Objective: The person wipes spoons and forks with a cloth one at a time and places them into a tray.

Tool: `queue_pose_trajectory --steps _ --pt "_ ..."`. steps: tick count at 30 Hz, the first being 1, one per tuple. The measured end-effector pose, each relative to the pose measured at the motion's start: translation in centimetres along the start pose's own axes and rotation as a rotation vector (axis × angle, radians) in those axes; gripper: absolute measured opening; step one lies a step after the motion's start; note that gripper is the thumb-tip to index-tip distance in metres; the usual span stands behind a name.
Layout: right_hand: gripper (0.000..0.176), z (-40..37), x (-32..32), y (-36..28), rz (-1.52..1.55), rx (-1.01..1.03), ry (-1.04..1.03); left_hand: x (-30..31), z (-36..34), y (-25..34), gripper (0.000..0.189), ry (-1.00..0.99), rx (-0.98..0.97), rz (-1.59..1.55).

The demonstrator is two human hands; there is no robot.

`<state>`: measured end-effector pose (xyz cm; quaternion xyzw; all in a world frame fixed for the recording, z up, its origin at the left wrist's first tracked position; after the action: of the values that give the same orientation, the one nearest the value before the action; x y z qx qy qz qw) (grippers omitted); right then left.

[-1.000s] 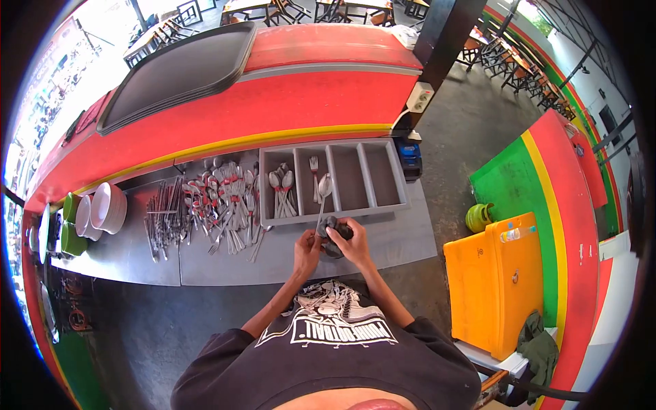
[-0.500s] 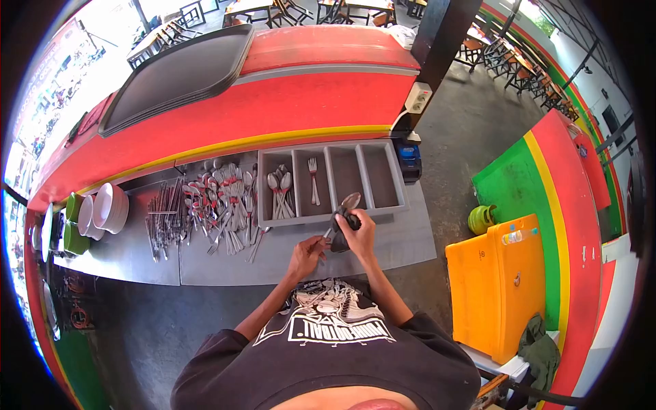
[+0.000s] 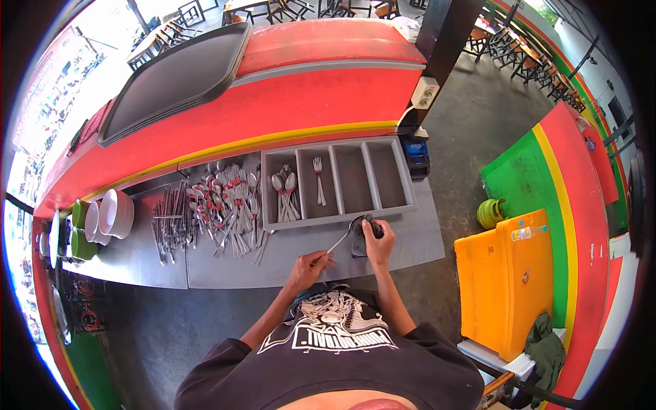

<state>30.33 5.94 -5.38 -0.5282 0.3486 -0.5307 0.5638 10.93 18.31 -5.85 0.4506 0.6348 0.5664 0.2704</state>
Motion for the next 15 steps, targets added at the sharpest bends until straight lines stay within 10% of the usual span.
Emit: queue_pose_trajectory --steps 7,15 --pt "0.031 0.4 -0.9 -1.6 0.108 -0.139 0.061 1.5 -0.4 -0.3 0.032 0.109 0.054 -0.011" --pt "0.026 -3.3 -8.0 -3.1 0.263 -0.108 -0.554 3.1 -0.8 0.5 0.029 0.321 0.110 -0.255"
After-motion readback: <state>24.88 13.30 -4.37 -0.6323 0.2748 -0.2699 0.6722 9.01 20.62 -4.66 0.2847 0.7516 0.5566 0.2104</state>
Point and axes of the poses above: each hand's wrist, its own z-axis towards the middle knuckle, its own x-axis out of the back of the hand, y = z × x, the point moved 4 cm from there along z, towards the middle knuckle, and after that the axes turned 6 degrees about z, right-handed, at the moved point
